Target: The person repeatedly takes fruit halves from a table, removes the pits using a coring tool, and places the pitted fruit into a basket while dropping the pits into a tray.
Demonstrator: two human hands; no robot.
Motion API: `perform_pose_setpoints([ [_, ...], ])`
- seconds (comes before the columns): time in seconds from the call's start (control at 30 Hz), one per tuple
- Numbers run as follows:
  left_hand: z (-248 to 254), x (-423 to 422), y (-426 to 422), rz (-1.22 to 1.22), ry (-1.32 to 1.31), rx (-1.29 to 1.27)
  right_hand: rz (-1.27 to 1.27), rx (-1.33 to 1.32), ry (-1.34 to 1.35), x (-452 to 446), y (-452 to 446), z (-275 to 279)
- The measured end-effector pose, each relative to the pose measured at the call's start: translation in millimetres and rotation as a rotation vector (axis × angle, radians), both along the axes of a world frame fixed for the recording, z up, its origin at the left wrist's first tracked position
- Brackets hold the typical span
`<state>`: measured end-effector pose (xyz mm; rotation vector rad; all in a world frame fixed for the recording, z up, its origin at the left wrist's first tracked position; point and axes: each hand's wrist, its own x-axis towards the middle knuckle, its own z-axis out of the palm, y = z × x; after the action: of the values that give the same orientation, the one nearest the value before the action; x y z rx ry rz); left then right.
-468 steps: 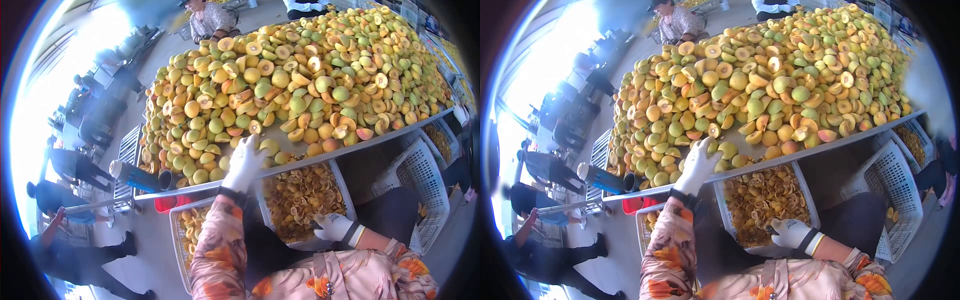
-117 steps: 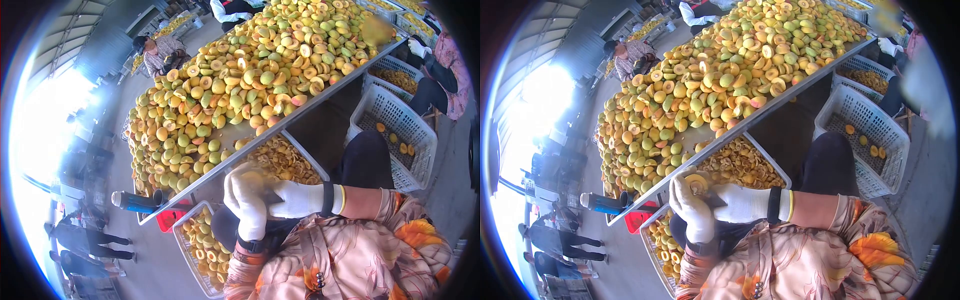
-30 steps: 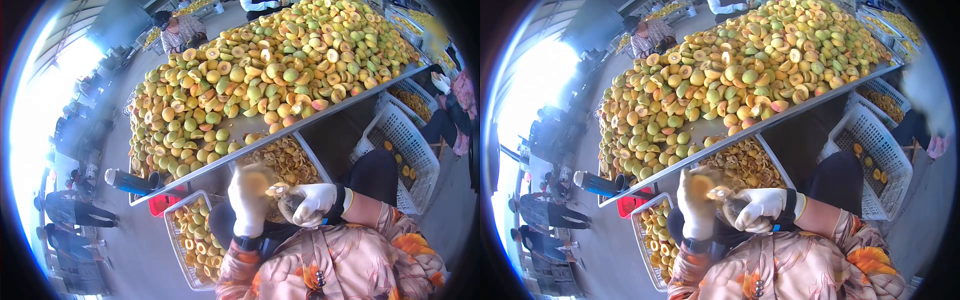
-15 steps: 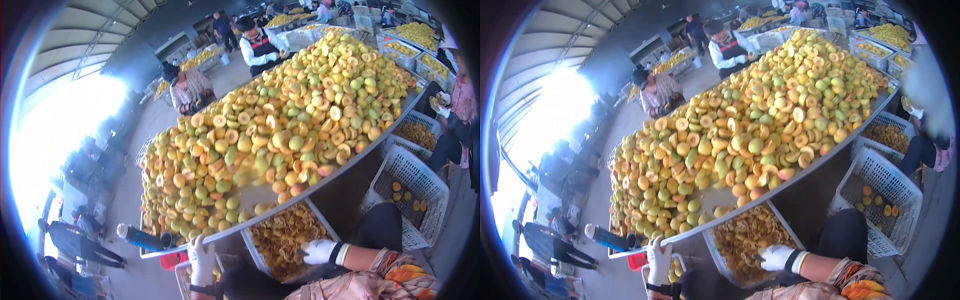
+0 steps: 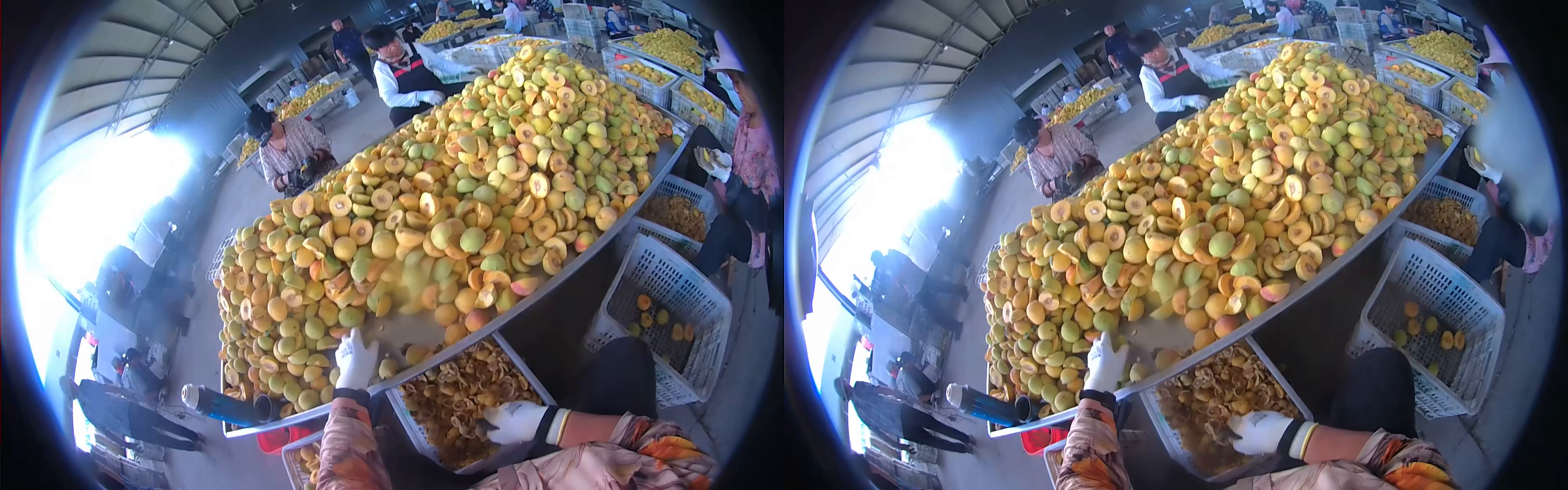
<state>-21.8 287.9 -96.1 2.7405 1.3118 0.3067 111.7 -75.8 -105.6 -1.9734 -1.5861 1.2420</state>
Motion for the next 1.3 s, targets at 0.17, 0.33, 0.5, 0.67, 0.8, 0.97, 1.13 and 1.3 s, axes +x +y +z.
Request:
perform_pose_setpoints([
  [0.17, 57, -30, -87, -0.062, -1.207, -1.139, -0.33, 0.311, 0.124, 3, -2, 26],
  [0.33, 89, -53, -197, -0.277, -1.49, -1.566, -0.306, 0.555, 0.25, -24, 2, 78],
  [0.5, 100, -62, -259, -0.359, -1.54, -1.562, -0.227, 0.745, 0.1, -52, -10, 84],
  [0.67, 97, -64, -288, -0.215, -1.538, -1.298, -0.201, 0.754, 0.198, -72, -32, 93],
  [0.8, 95, -59, -306, -0.137, -1.531, -0.99, -0.21, 0.759, 0.24, -87, -39, 94],
  [0.97, 101, -64, -316, -0.073, -1.508, -0.828, -0.208, 0.784, 0.074, -94, -49, 111],
  [1.13, 102, -64, -318, -0.101, -1.514, -0.746, -0.176, 0.753, -0.022, -91, -51, 103],
  [1.3, 103, -73, -309, -0.082, -1.362, -0.719, -0.121, 0.765, 0.148, -91, -49, 108],
])
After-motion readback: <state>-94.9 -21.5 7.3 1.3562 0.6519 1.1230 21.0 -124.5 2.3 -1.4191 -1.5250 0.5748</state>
